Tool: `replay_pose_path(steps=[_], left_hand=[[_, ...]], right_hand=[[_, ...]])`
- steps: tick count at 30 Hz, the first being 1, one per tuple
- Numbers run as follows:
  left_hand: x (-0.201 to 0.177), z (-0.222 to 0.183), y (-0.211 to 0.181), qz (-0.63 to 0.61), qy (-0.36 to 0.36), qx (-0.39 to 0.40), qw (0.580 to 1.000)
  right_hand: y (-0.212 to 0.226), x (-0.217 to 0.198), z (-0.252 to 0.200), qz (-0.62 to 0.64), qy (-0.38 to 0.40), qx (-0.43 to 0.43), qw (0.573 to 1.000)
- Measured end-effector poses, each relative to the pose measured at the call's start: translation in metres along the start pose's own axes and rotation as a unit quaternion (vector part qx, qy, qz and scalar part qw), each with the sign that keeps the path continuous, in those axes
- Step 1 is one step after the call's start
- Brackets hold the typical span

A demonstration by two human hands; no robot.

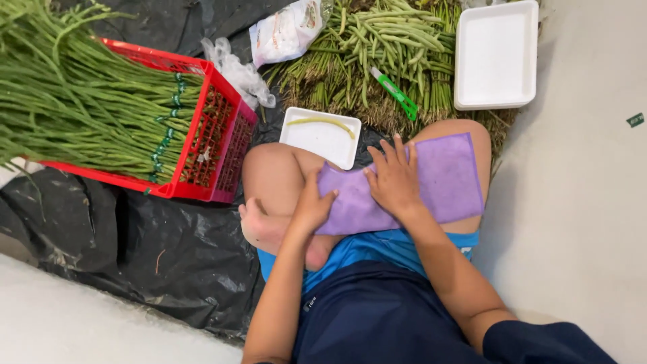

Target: A person sits on the floor cleaning and trimming green beans one by one using a cloth and a small knife.

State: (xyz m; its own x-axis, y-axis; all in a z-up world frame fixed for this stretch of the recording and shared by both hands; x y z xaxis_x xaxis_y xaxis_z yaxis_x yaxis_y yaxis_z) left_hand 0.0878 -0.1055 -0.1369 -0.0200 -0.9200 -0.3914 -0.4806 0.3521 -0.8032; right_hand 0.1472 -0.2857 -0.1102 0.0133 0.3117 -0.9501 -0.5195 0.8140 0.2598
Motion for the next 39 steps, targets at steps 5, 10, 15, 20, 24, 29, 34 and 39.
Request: replay_pose_path(steps=[5, 10, 15, 20, 24, 29, 34, 39], left_hand=[[-0.022, 0.005, 0.005, -0.217, -0.044, 0.058, 0.973], [-0.075, -0.001, 0.015, -0.272, -0.12, 0.071, 0.952], [-0.109, -0.02, -0.012, -0.274, -0.083, 0.128, 0.95], [-0.091, -0.035, -0.038, -0.208, -0.051, 0.155, 0.965], [-0.058, -0.048, -0.084, -0.072, -0.065, 0.203, 0.974], [-0.018, -0.055, -0.123, -0.007, -0.052, 0.206, 0.977], [-0.003, -0.064, -0.134, 0.003, -0.031, 0.213, 0.977], [0.022, -0.059, -0.147, 0.001, -0.054, 0.256, 0.965]], right_hand=[[0.006, 0.001, 0.002, 0.011, -0.1, -0.031, 0.994], [0.043, -0.016, -0.006, 0.17, -0.147, -0.064, 0.972], [0.078, 0.012, -0.018, 0.46, -0.129, -0.095, 0.873], [0.064, 0.032, -0.015, 0.543, -0.126, -0.046, 0.829], [0.038, 0.02, -0.011, 0.675, -0.223, 0.001, 0.704], [0.04, 0.005, -0.012, 0.791, -0.274, 0.039, 0.546], [0.036, 0.076, -0.032, 0.843, -0.268, 0.09, 0.457], [-0.001, 0.022, -0.018, 0.914, -0.316, 0.014, 0.254]])
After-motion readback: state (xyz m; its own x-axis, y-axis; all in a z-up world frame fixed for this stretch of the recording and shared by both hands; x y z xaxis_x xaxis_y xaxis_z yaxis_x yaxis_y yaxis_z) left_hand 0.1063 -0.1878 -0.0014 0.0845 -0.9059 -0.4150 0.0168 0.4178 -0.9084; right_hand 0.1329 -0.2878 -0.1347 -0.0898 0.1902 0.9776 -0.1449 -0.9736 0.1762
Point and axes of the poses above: each hand's wrist, its own z-axis towards the middle knuckle, its own x-axis out of the palm, y = z × x, the point moved 7 cm from there along z, towards the middle knuckle, and after that the axes turned 8 degrees about -x, right-handed, at the moved point
